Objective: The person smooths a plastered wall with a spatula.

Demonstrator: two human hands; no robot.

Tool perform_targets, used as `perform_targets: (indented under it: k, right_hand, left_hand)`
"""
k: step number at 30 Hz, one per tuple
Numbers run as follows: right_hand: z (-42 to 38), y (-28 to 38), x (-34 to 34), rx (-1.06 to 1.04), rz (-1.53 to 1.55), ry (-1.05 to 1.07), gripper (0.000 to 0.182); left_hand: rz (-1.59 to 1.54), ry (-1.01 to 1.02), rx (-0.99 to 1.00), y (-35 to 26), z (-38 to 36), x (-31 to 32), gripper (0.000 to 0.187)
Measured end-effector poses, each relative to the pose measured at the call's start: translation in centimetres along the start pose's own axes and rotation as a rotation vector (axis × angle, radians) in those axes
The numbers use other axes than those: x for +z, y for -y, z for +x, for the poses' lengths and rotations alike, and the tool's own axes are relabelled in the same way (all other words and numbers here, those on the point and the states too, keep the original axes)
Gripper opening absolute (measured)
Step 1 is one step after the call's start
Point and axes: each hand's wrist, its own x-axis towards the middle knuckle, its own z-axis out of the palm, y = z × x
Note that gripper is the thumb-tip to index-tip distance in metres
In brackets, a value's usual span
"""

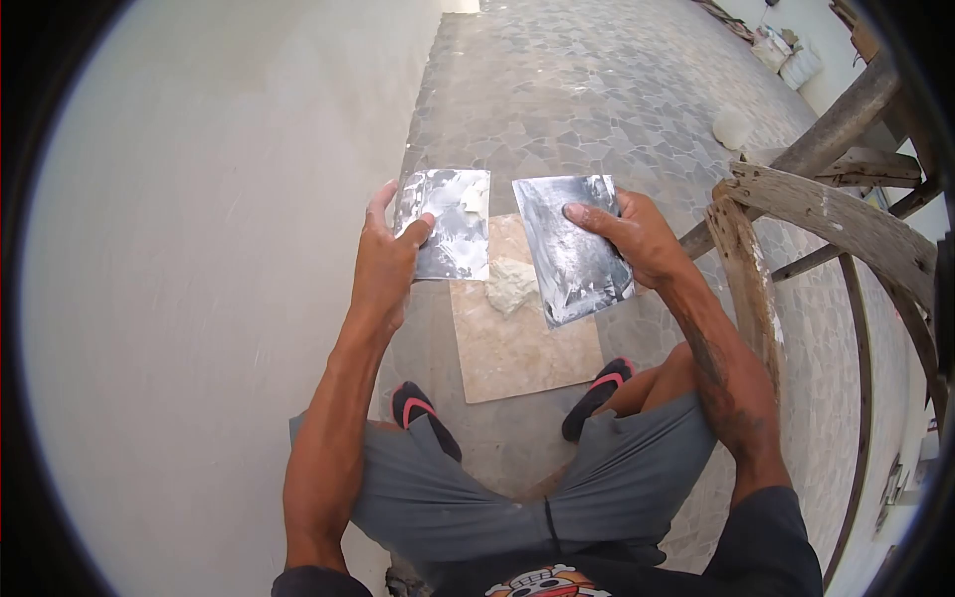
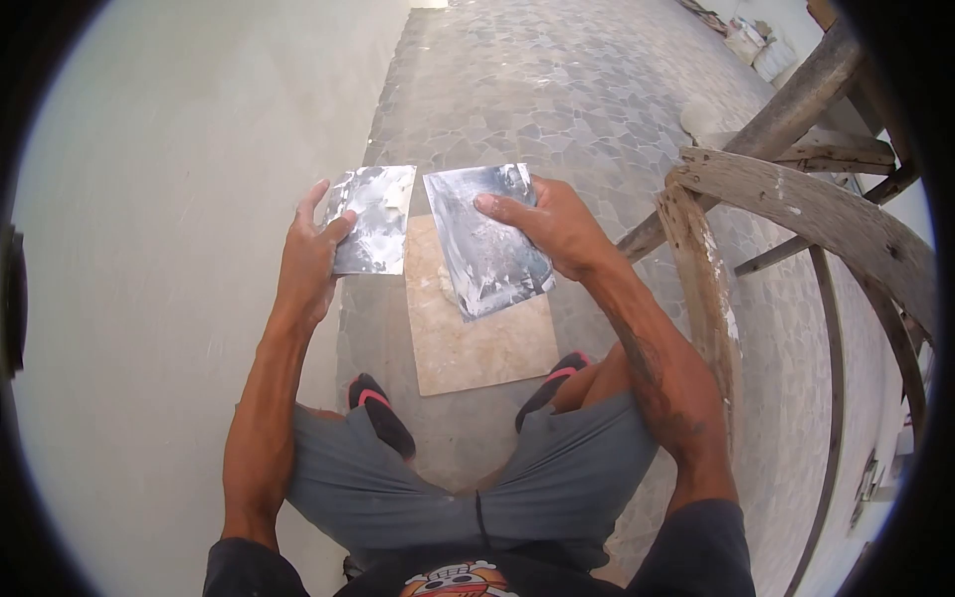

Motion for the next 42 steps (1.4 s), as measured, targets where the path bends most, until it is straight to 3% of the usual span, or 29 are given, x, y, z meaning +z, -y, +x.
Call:
perform_targets:
  k: [5, 8, 17, 21, 33, 38, 42]
  right_hand:
    - [0.5, 0.1, 0.8, -0.027, -0.071, -0.009, 0.045]
    - [0.8, 0.1, 1.1, -0.014, -0.097, -0.010, 0.045]
    - [-0.2, 1.0, 2.0, -0.047, -0.313, 0.028, 0.040]
    - [-0.3, 1.1, 2.0, -0.037, -0.391, 0.025, 0.041]
    - [-0.1, 0.8, 2.1, -0.013, -0.461, 0.060, 0.040]
    - [-0.3, 0.3, 1.6, -0.038, -0.348, -0.034, 0.038]
    - [-0.1, 1.1, 2.7, -0.073, -0.315, -0.074, 0.037]
  left_hand:
    - [-0.203, 0.189, -0.261, -0.7, -0.6, 0.2, 0.065]
    - [-0.199, 0.244, -0.272, -0.6, -0.8, 0.3, 0.053]
    - [-0.203, 0.130, -0.236, -1.5, -0.9, -0.6, 0.054]
    - [-0.238, 0.142, -0.214, -0.9, -0.7, -0.9, 0.066]
    - [-0.301, 0.093, -0.184, -1.0, -0.5, -1.5, 0.059]
    - [-0.138, -0.027, -0.105, -0.9, -1.1, -0.5, 0.051]
    - [-0.143, 0.030, -0.086, -0.9, -0.8, -1.4, 0.057]
